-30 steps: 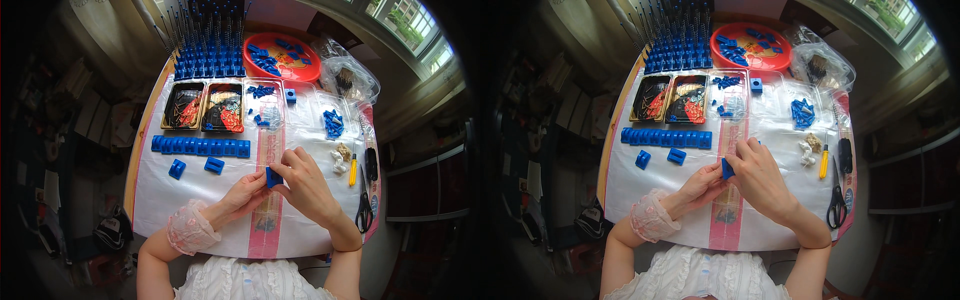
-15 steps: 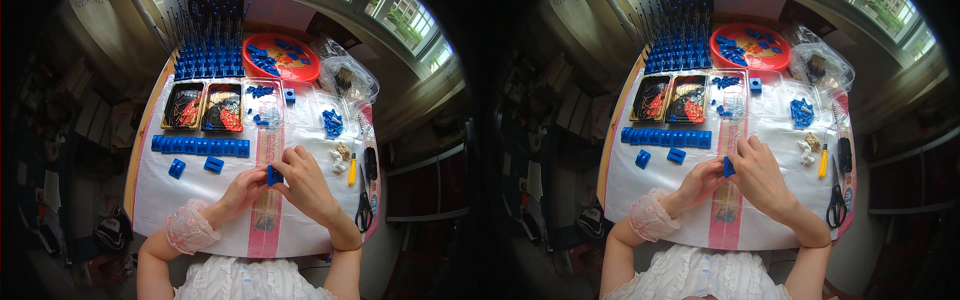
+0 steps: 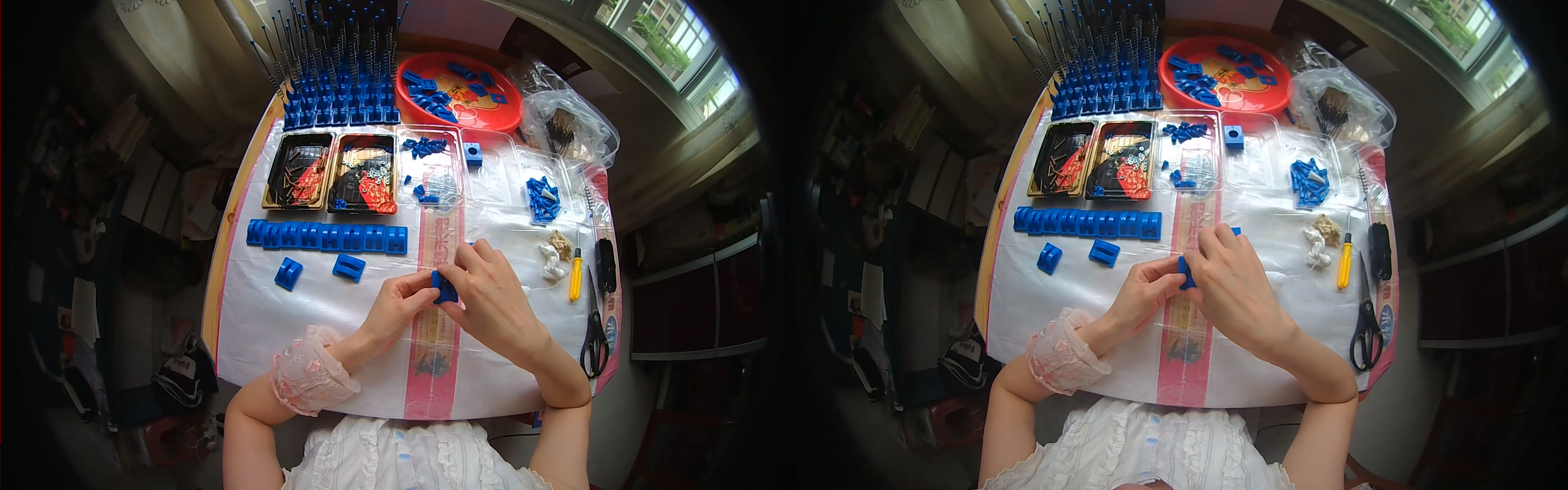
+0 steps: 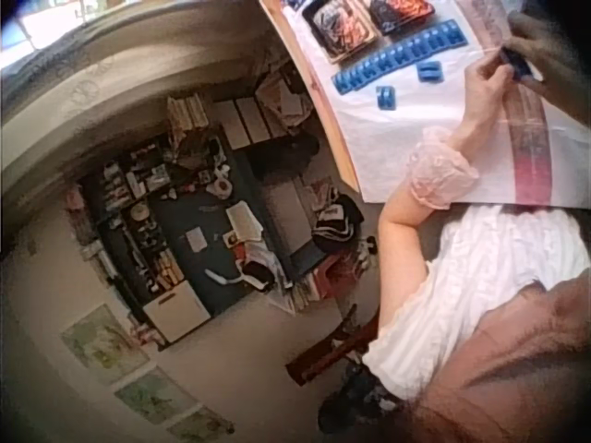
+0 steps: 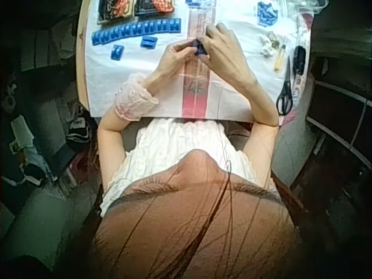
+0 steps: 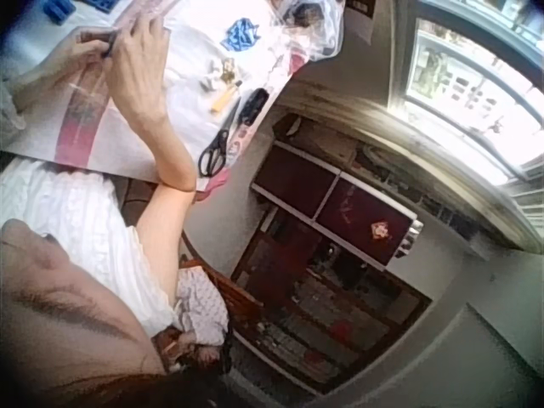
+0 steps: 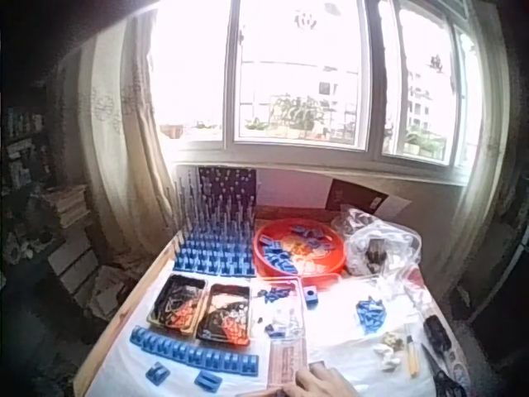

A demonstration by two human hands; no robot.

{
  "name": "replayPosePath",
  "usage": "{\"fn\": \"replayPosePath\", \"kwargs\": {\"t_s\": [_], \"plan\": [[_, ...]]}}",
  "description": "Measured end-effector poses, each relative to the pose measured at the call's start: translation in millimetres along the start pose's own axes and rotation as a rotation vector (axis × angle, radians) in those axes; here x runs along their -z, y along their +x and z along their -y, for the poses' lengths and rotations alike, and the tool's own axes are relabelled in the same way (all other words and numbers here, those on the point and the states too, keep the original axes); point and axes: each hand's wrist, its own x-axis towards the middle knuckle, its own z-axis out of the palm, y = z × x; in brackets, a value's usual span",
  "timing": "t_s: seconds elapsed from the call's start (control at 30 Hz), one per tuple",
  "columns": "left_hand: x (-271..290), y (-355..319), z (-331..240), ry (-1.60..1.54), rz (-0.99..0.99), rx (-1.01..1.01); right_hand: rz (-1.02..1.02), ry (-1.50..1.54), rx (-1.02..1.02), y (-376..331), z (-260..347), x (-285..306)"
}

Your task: Assembling small blue plastic components by inserting metal pins and applying adhesive.

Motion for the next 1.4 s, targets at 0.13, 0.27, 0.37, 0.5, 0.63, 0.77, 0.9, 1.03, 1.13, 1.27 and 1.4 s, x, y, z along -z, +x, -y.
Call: {"fn": "replayPosePath", "kwargs": {"t_s": [0.13,0.27,0.37,0.5,0.63,0.77,0.9,1.03,1.13,1.27,1.4], "plan": [[1.4,1.3,-0.2,-0.002,-0.012,0.0,0.028,-0.022,0.004,0.0,-0.5,-1.7],[6.1,4.3,3.5,-0.013,-0.054,0.008,-0.035,-0.005,0.0,-0.6,3.7,5.1],[7.5,4.5,4.3,-0.026,-0.064,0.013,-0.157,0.088,-0.033,-1.3,3.9,16.1],[5.8,3.4,1.5,-0.009,-0.038,0.022,-0.293,0.213,-0.067,-2.7,1.7,30.6],[3.6,1.4,-0.3,0.027,-0.027,0.008,-0.316,0.377,-0.083,-7.4,5.5,31.7],[2.3,2.6,0.0,0.032,0.009,-0.011,-0.309,0.568,-0.141,-11.3,13.3,21.1],[-2.9,-0.6,-1.7,0.068,0.0,-0.037,-0.34,0.627,-0.21,-27.1,4.5,-10.6],[-3.6,0.1,2.7,0.133,0.011,-0.098,-0.364,0.674,-0.286,-41.9,-4.0,-41.8],[-4.2,-0.9,0.9,0.137,0.067,-0.108,-0.287,0.767,-0.369,-44.2,-5.8,-44.3],[-6.4,-0.9,1.2,0.153,0.113,-0.162,-0.187,1.075,-0.473,-44.9,-17.3,-56.5],[-7.3,-0.9,0.0,0.192,0.133,-0.157,-0.226,1.401,-0.461,-46.3,-23.5,-68.0]]}}
